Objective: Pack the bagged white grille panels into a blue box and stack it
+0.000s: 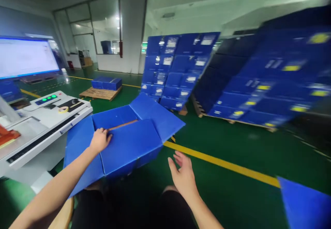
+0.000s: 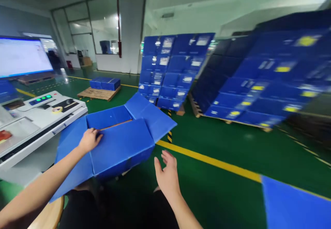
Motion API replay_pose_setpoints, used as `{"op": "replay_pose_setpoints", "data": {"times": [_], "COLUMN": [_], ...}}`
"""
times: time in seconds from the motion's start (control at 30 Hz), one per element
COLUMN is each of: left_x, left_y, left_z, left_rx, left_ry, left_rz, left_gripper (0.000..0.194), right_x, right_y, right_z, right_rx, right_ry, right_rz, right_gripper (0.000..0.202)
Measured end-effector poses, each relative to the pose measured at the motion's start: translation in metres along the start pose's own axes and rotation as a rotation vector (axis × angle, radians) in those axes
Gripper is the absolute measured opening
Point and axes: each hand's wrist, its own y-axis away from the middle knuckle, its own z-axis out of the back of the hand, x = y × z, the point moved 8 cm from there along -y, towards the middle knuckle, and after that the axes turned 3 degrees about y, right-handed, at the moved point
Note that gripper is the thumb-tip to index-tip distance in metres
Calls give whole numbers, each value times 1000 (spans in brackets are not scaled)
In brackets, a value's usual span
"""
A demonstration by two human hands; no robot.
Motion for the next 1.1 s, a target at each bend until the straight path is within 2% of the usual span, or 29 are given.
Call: {"op": "replay_pose_setpoints", "data": {"times": [0.03, 0.07, 0.1, 0.13, 0.17, 0.23, 0.3, 0.37, 0.43, 0.53, 0.57, 0.63, 0.73, 0.8, 0.83, 0.87, 0.97, 1.0, 1.03, 1.1], "left_x": [-14, -33, -53, -73, -92, -123, -143, -152, -151, -145, -142, -133, -121, -117, -116, -115, -114, -115, -115, -116], "left_y": [21, 49, 84, 120, 156, 213, 243, 251, 250, 249, 248, 244, 236, 230, 226, 223, 215, 214, 215, 220], "left_z": [23, 51, 74, 88, 93, 83, 46, -12, -79, -169, -192, -228, -259, -270, -274, -277, -284, -287, -289, -292], "left_rx": [-88, -273, -416, -493, -512, -461, -286, -39, 208, 473, 518, 553, 532, 511, 500, 490, 474, 475, 477, 481], "left_ry": [19, 122, 231, 314, 379, 516, 608, 621, 568, 453, 431, 389, 333, 300, 287, 275, 253, 251, 250, 262], "left_rz": [-53, -166, -300, -430, -540, -652, -640, -549, -464, -481, -491, -489, -438, -396, -378, -362, -345, -352, -362, -389], "left_gripper": [50, 45, 36, 28, 25, 21, 15, 29, 43, 36, 29, 16, 25, 31, 33, 34, 31, 28, 23, 12], "right_x": [19, 42, 66, 90, 112, 146, 157, 141, 99, 24, 9, -6, -4, 2, 8, 15, 35, 36, 34, 27], "right_y": [0, 1, 3, 6, 11, 27, 49, 72, 97, 137, 147, 157, 151, 136, 127, 117, 104, 104, 102, 97], "right_z": [15, 31, 47, 61, 74, 88, 82, 55, 10, -61, -81, -115, -149, -163, -170, -179, -209, -218, -226, -236], "right_rx": [-45, -91, -136, -176, -206, -215, -155, -9, 228, 602, 681, 751, 731, 678, 662, 671, 808, 843, 854, 814], "right_ry": [-17, -23, -10, 22, 73, 199, 321, 431, 529, 582, 580, 579, 590, 594, 589, 592, 647, 680, 716, 766], "right_rz": [21, 71, 134, 202, 268, 380, 449, 430, 280, -79, -143, -215, -243, -223, -166, -50, 438, 554, 612, 601], "right_gripper": [62, 61, 59, 56, 51, 40, 32, 33, 44, 71, 74, 77, 78, 79, 79, 82, 102, 97, 83, 53]}}
